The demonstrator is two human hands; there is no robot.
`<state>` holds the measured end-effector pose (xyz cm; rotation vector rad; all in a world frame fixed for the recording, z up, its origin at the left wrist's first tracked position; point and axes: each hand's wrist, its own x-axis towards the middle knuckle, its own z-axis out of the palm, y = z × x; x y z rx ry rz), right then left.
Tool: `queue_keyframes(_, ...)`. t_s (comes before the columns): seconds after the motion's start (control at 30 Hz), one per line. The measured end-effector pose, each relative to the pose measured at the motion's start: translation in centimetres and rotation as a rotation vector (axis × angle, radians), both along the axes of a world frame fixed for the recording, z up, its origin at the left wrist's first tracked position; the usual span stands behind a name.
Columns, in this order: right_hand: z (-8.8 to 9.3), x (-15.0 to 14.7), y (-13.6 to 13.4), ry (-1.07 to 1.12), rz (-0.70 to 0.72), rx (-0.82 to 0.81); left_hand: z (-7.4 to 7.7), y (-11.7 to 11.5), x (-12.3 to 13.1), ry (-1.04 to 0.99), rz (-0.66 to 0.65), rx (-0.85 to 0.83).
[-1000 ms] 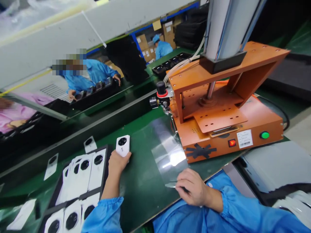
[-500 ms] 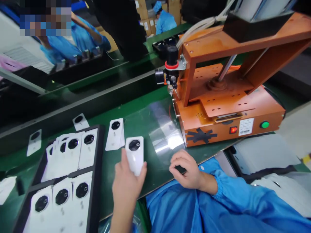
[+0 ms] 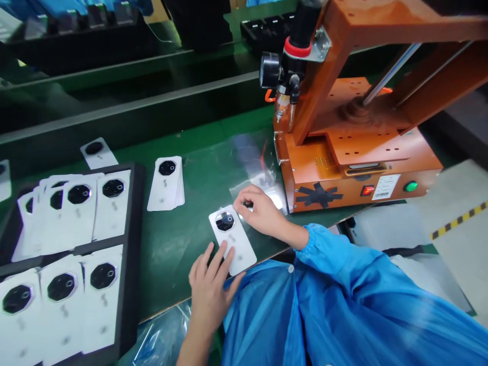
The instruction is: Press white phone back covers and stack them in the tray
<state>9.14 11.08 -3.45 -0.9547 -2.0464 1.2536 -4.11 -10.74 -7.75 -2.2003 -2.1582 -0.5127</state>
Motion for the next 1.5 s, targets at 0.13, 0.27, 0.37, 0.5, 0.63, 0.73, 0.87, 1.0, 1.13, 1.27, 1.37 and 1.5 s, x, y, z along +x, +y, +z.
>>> queue_keyframes(0.13, 0.0, -1.0, -0.2, -0.056, -0.043, 0.072, -0.8, 0.6, 2.4, -0.025, 0.093, 0.059)
queue_keyframes(0.27, -0.2, -1.9, -1.4, -0.17, -0.035, 0.096, -0.7, 1.2, 2.9, -0.027, 0.129, 0.124)
queue_keyframes(0.37, -0.3, -2.5, -2.3, -0.231, 0.011, 0.104, -0.9, 1.2, 2.8, -0.021, 0.143, 0.137)
queue_keyframes(0.5, -1.0, -2.9, -3.1, -0.282, 0.043, 0.148, -1.2, 1.1, 2.8, 0.001, 0.147, 0.157)
queue_keyframes(0.63, -1.8, -3.0, -3.3, -0.296, 0.011, 0.245, -1.3, 1.2, 2.8, 0.015, 0.141, 0.185)
queue_keyframes(0.73, -2.0, -3.0, -3.2, -0.326, -0.003, 0.303, -1.3, 1.3, 2.7, 0.017, 0.14, 0.192)
queue_keyframes(0.87, -2.1, -2.9, -2.9, -0.375, -0.011, 0.32, -1.4, 1.3, 2.7, 0.015, 0.136, 0.195)
queue_keyframes(1.0, -2.3, -3.0, -2.8, -0.352, -0.044, 0.334, -1.6, 1.2, 2.7, 0.008, 0.145, 0.182)
queue_keyframes(1.13, -2.5, -2.9, -2.8, -0.366, -0.04, 0.357, -1.6, 1.2, 2.7, 0.0, 0.147, 0.192)
queue_keyframes(1.27, -2.5, -2.7, -2.8, -0.392, -0.029, 0.4, -1.5, 1.2, 2.6, 0.006, 0.135, 0.205)
queue_keyframes(1.37, -2.4, -2.6, -2.9, -0.385, -0.025, 0.446, -1.5, 1.2, 2.6, 0.003, 0.139, 0.198)
queue_keyframes(1.5, -2.4, -2.6, -3.2, -0.393, -0.011, 0.55, -1.6, 1.2, 2.7, 0.001, 0.134, 0.2)
